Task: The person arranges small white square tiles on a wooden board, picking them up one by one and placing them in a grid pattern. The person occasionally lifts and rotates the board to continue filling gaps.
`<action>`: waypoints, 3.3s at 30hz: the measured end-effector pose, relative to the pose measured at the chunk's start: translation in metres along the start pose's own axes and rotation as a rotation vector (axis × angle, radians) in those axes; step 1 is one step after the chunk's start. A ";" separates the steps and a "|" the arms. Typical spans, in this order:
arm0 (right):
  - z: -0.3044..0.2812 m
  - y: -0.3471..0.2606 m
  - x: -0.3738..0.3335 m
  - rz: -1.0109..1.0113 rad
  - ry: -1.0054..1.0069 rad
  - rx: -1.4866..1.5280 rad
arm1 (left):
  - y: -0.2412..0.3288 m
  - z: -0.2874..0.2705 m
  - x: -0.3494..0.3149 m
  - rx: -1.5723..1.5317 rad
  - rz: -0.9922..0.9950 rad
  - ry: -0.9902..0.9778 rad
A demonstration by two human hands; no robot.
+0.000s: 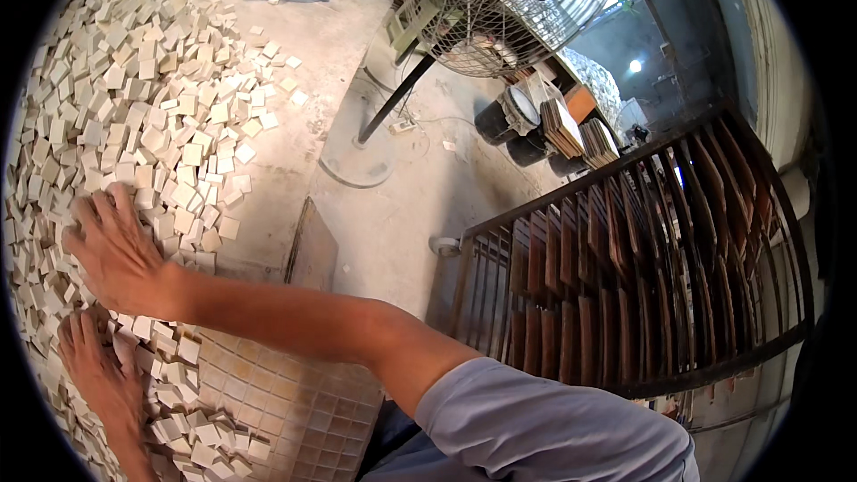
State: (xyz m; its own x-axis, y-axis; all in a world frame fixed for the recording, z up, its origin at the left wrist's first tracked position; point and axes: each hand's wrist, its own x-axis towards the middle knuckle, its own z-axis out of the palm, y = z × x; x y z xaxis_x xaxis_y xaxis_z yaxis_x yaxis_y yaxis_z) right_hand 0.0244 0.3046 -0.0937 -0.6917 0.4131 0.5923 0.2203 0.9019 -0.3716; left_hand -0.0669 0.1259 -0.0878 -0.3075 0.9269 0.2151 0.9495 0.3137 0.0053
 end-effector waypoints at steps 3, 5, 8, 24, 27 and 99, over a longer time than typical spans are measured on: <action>0.003 -0.006 0.003 0.027 0.003 -0.055 | 0.018 -0.010 0.003 -0.040 -0.020 -0.020; 0.010 -0.005 0.006 0.061 -0.087 -0.073 | 0.019 -0.002 0.001 -0.032 0.006 0.102; 0.020 0.002 0.005 0.016 0.006 -0.095 | 0.018 -0.001 0.007 -0.044 -0.002 0.026; 0.027 0.001 0.002 -0.028 0.280 -0.011 | 0.009 0.012 0.000 -0.057 0.012 0.006; 0.031 0.005 0.005 -0.005 0.154 0.108 | 0.011 0.012 0.006 -0.049 0.034 0.099; -0.091 -0.034 -0.051 0.556 -0.298 0.021 | 0.094 -0.035 -0.173 -0.263 -0.480 0.155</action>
State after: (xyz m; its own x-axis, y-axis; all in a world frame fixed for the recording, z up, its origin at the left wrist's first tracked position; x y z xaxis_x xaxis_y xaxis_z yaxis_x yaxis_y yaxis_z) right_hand 0.1146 0.2647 -0.0458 -0.6404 0.7635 0.0831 0.5903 0.5585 -0.5827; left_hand 0.0777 -0.0124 -0.0899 -0.7147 0.6456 0.2692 0.6951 0.6125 0.3764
